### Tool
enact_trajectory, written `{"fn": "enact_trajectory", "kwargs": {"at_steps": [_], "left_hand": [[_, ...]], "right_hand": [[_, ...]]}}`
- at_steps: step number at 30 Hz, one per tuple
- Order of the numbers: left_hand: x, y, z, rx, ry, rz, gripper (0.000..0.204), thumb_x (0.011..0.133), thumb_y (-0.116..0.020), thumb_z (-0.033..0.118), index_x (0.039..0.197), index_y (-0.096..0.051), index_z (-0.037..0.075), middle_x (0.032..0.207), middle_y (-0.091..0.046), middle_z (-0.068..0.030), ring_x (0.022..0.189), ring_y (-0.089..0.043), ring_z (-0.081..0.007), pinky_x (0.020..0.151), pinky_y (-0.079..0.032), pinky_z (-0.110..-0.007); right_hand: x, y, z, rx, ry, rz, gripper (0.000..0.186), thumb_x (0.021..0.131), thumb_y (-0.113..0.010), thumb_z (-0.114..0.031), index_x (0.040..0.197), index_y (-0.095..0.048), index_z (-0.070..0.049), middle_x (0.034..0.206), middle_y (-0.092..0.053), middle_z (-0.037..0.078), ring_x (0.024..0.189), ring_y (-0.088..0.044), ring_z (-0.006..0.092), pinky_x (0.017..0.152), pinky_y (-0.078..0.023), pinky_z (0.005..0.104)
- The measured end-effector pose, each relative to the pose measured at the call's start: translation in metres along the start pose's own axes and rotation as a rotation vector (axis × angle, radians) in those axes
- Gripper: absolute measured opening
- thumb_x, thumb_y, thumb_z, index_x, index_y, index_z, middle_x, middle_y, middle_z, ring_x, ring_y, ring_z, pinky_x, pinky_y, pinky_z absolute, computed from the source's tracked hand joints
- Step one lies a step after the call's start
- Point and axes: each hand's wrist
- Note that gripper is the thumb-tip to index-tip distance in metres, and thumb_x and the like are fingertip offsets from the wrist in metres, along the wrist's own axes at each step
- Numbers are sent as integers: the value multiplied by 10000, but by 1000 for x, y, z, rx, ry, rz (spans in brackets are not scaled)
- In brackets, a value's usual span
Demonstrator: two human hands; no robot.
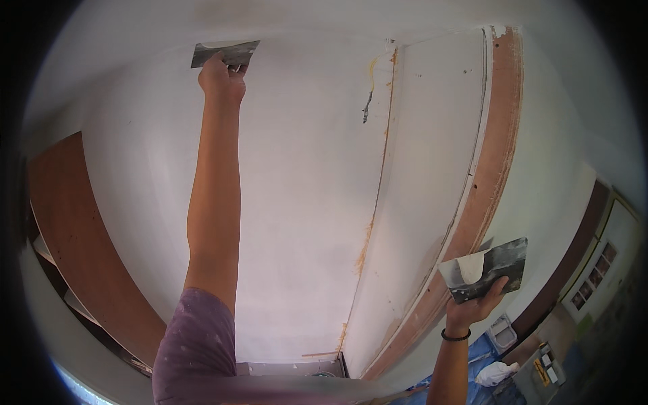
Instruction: The person scoops joint compound from a board and applies it to ceiling seams and wall joints using a putty knife and a larger trowel. The person repeatedly smooths the compound along seams and around ceiling fixtures.
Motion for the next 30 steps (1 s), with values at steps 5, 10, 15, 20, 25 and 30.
{"fn": "enact_trajectory", "kwargs": {"at_steps": [5, 10, 15, 20, 25, 30], "left_hand": [[34, -10, -9, -47, 54, -70, 451, 1039, -451, 35, 1459, -335, -81, 1453, -407, -214, 1283, -497, -401, 1087, -475, -552], [20, -39, 13, 51, 32, -93, 460, 1029, -476, 31, 1454, -341, -82, 1447, -403, -216, 1277, -503, -414, 1104, -465, -528], [-38, -71, 50, 116, -110, -165, 417, 1006, -498, 15, 1389, -408, -125, 1421, -447, -200, 1261, -535, -352, 1122, -455, -452], [-98, -71, 40, 141, -248, -143, 397, 1002, -498, 17, 1367, -429, -123, 1373, -510, -183, 1213, -568, -285, 1105, -468, -419], [-49, -30, -20, 0, -45, -71, 389, 1016, -479, 30, 1383, -422, -85, 1355, -518, -175, 1211, -563, -294, 1059, -497, -461], [-14, -42, -75, -101, 118, -18, 406, 1007, -466, 17, 1405, -420, -45, 1370, -499, -164, 1194, -556, -325, 1021, -510, -495]], "right_hand": [[3, 13, 11, -30, 64, -6, 611, 1049, -555, -405, 1453, -383, 19, 1443, -497, 164, 1306, -545, 278, 1083, -498, 446], [5, 13, 8, 24, 10, -23, 599, 1052, -550, -400, 1445, -391, 24, 1428, -507, 160, 1280, -560, 265, 1064, -504, 431], [-4, -13, -1, -10, 38, 4, 584, 1055, -549, -390, 1434, -396, 25, 1414, -518, 156, 1248, -582, 257, 1053, -508, 408], [-2, -7, -3, 66, 20, -16, 569, 1053, -558, -378, 1430, -406, 19, 1372, -544, 150, 1218, -598, 241, 1028, -518, 399], [-7, -17, -3, 64, 8, -47, 565, 1048, -568, -381, 1422, -417, 14, 1338, -562, 139, 1196, -609, 228, 998, -533, 393], [-5, -14, -6, 35, 20, -29, 561, 1051, -564, -381, 1419, -417, 17, 1333, -564, 135, 1186, -615, 233, 988, -540, 386]]}}
Point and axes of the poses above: each hand's wrist, its own x-axis towards the middle knuckle, its own y-axis out of the back of the hand, z = x × y
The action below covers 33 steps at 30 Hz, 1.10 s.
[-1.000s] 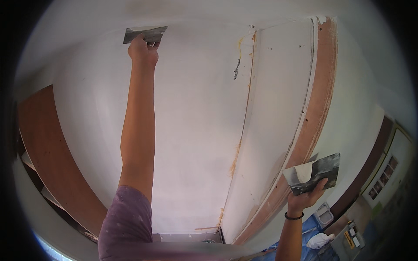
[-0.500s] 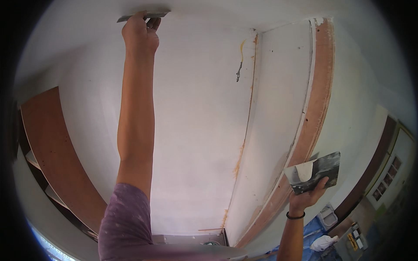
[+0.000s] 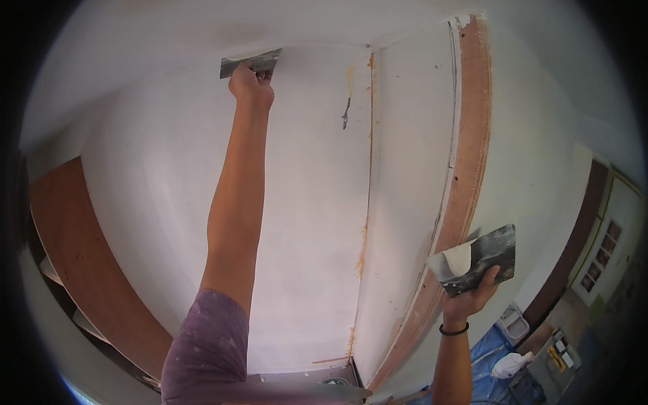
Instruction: The person scoops joint compound from a board and applies it to ceiling seams and wall joints using a putty knife and a larger trowel. The person repeatedly smooths the compound along seams and around ceiling fixtures.
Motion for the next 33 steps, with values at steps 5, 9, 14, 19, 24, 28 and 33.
{"fn": "enact_trajectory", "kwargs": {"at_steps": [5, 9, 14, 19, 24, 28, 33], "left_hand": [[16, -22, 7, 110, -44, -88, 390, 985, -446, 63, 1368, -488, 6, 1336, -534, -110, 1130, -566, -227, 945, -507, -361], [3, -65, 34, 235, 13, 79, 353, 966, -453, 42, 1305, -534, -16, 1242, -585, -116, 1081, -571, -204, 908, -497, -328], [-44, -28, 26, 214, -166, -196, 418, 987, -428, -8, 1394, -401, -98, 1401, -466, -189, 1238, -538, -354, 1065, -506, -503], [-1, 5, 5, 50, -53, -62, 434, 1006, -421, -1, 1431, -378, -75, 1409, -468, -181, 1258, -526, -341, 1079, -488, -498], [11, -16, 10, 56, -32, -74, 425, 1015, -444, 47, 1427, -408, -50, 1387, -497, -162, 1215, -546, -287, 1057, -485, -453], [7, -23, 25, 71, 12, -126, 433, 1025, -423, 15, 1450, -360, -41, 1449, -409, -192, 1285, -482, -377, 1079, -434, -520], [-44, -57, 53, 109, 9, -191, 471, 1027, -459, 45, 1469, -350, -77, 1477, -405, -169, 1280, -497, -353, 1146, -396, -444]], "right_hand": [[0, 4, 6, 53, -6, -59, 527, 1065, -542, -364, 1416, -422, 11, 1325, -571, 133, 1180, -620, 228, 983, -543, 384], [-2, 2, 7, 22, 16, -52, 517, 1070, -534, -358, 1417, -422, 8, 1324, -572, 130, 1177, -621, 222, 980, -543, 381], [-1, 5, -2, -23, 20, 14, 526, 1069, -535, -364, 1416, -421, 15, 1320, -572, 134, 1172, -623, 222, 983, -540, 378], [-1, -1, 5, 23, 7, 8, 542, 1061, -548, -377, 1408, -428, 22, 1335, -563, 138, 1189, -612, 227, 1000, -530, 382], [-1, 10, 6, 48, -11, -52, 533, 1056, -562, -371, 1392, -446, 25, 1357, -556, 141, 1212, -601, 230, 1026, -515, 384], [0, 9, 7, 43, -2, -91, 535, 1057, -559, -360, 1409, -437, 25, 1350, -568, 137, 1199, -614, 229, 1015, -522, 383], [0, 4, 7, 27, 21, -70, 482, 1083, -509, -345, 1410, -426, -1, 1322, -580, 132, 1164, -639, 226, 967, -565, 381]]}}
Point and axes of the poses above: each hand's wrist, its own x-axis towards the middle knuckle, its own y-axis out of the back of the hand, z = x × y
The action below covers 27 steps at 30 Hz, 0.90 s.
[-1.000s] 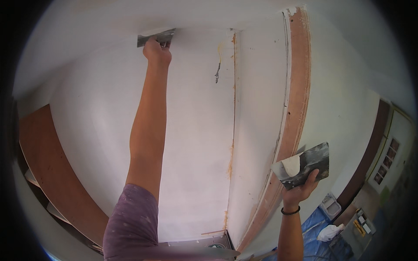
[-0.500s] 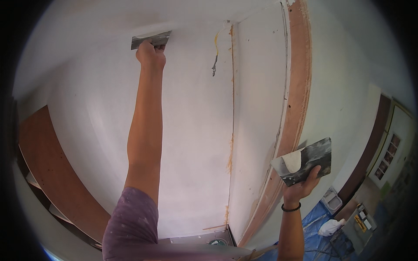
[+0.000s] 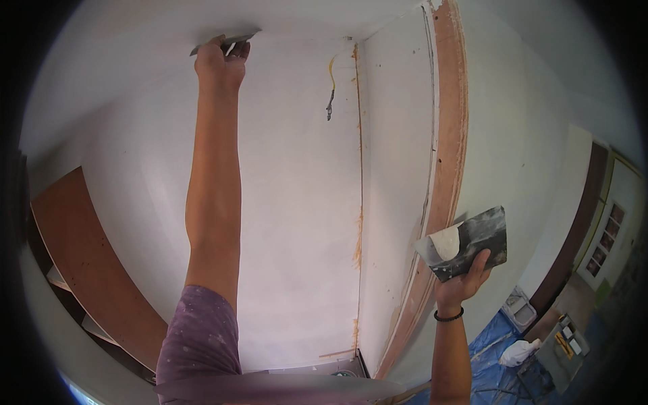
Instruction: The person scoops joint compound from a board and applies it to ceiling seams and wall joints using a putty knife and a larger trowel. The person repeatedly smooths the compound along seams and around ceiling fixtures.
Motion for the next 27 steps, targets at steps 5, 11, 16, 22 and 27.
{"fn": "enact_trajectory", "kwargs": {"at_steps": [5, 11, 16, 22, 27], "left_hand": [[-53, -34, 24, -40, -72, -28, 480, 1032, -474, 54, 1474, -340, -76, 1470, -413, -164, 1299, -491, -354, 1166, -386, -450], [-95, 34, 9, 21, -225, -32, 450, 1057, -485, 85, 1464, -363, -64, 1427, -489, -144, 1268, -526, -251, 1151, -404, -414], [-194, 119, 0, 272, -71, 10, 398, 1078, -546, 197, 1406, -490, -21, 1398, -565, -78, 1269, -541, -170, 1109, -426, -366], [-367, 205, 25, 846, -88, -226, 309, 1043, -539, 128, 1291, -558, -56, 1175, -629, -112, 1015, -583, -168, 880, -478, -300], [-441, 215, 38, 827, -60, -922, 661, 758, -768, -143, 1350, -580, 84, 1452, -494, -253, 1329, -517, -481, 1084, -468, -534]], "right_hand": [[1, -7, -5, -2, 18, 18, 488, 1083, -504, -349, 1406, -428, 10, 1324, -578, 138, 1164, -639, 232, 969, -564, 386], [-1, -5, -4, 12, -9, 29, 489, 1083, -504, -348, 1402, -436, 17, 1326, -577, 143, 1170, -634, 233, 977, -557, 385], [-16, 2, -6, 16, -121, -25, 518, 1074, -532, -344, 1424, -425, 22, 1365, -554, 139, 1201, -611, 237, 997, -531, 384], [-155, -15, -29, 10, -642, -83, 445, 1071, -545, -301, 1381, -487, 13, 1297, -615, 122, 1142, -640, 218, 983, -533, 393], [-225, -3, 14, 442, -1644, 187, 381, 1053, -539, -308, 1299, -577, -19, 1162, -711, 140, 1001, -711, 286, 924, -571, 440]]}}
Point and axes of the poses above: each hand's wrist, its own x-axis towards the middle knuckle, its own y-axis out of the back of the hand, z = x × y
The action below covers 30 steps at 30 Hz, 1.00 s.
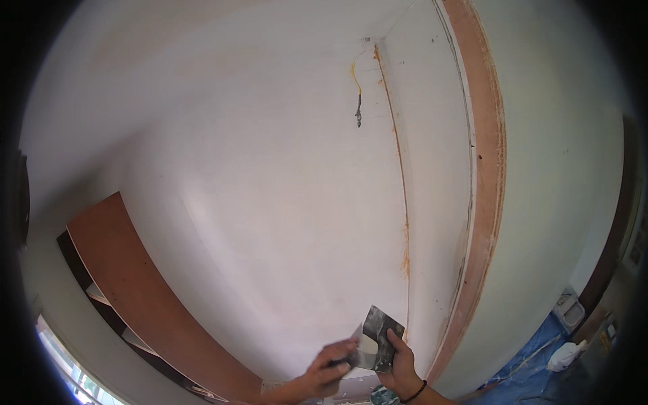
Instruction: The person scoops joint compound from a board and applies it to ceiling seams and wall joints using a putty knife and a larger trowel. The person repeatedly smooths the compound along seams and around ceiling fixtures.
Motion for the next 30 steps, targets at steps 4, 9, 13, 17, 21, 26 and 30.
{"fn": "enact_trajectory", "kwargs": {"at_steps": [4, 9, 13, 17, 21, 26, 30], "left_hand": [[-15, 4, 14, 111, 144, -189, 685, 767, -694, -132, 1388, -597, 142, 1434, -525, -172, 1378, -497, -390, 1121, -435, -492], [-60, 43, -14, 628, 424, -459, 684, 792, -645, -68, 1436, -589, 155, 1405, -555, -116, 1354, -513, -316, 1092, -449, -455], [-70, 45, -19, 293, 652, 426, 389, 959, -565, 25, 1345, -601, 57, 1257, -629, -112, 1143, -622, -253, 949, -526, -392], [-44, 24, -5, -466, 994, 1316, 319, 1055, -573, 175, 1291, -571, -38, 1132, -676, -104, 1000, -680, -194, 866, -563, -341], [-24, -1, 11, -650, 1079, 1106, 283, 1021, -620, 175, 1244, -607, 1, 1076, -691, -103, 931, -705, -203, 804, -589, -362], [-18, -14, 27, -546, 1129, 1014, 243, 1002, -651, 148, 1198, -649, 5, 1068, -697, -63, 926, -662, -147, 822, -540, -320], [-30, -26, 14, -374, 1226, 887, 219, 985, -677, 144, 1159, -676, 11, 1065, -697, -33, 925, -619, -110, 845, -492, -298]], "right_hand": [[3, 7, -1, 79, -256, -89, 341, 1038, -553, -276, 1267, -595, -27, 1157, -712, 158, 1004, -716, 310, 912, -584, 469], [7, -6, -13, -14, -49, -21, 320, 1036, -574, -244, 1282, -585, -38, 1174, -703, 141, 1032, -707, 283, 935, -572, 456], [15, -38, -19, -171, 343, -37, 366, 1052, -571, -281, 1336, -545, -51, 1235, -670, 87, 1125, -672, 234, 997, -541, 411], [39, -43, -19, -105, 536, -29, 430, 1053, -574, -360, 1373, -528, -78, 1281, -649, 56, 1156, -648, 205, 1026, -512, 376], [24, -54, -31, -207, 653, -28, 506, 1064, -543, -384, 1451, -461, -67, 1332, -609, 70, 1212, -619, 208, 1044, -510, 391], [15, -73, -26, -378, 733, -61, 603, 1082, -496, -399, 1535, -351, -28, 1420, -540, 94, 1268, -581, 210, 1074, -495, 389], [25, -48, -22, -411, 698, -21, 547, 1104, -468, -308, 1564, -340, -42, 1442, -519, 136, 1327, -524, 223, 1121, -427, 362]]}}
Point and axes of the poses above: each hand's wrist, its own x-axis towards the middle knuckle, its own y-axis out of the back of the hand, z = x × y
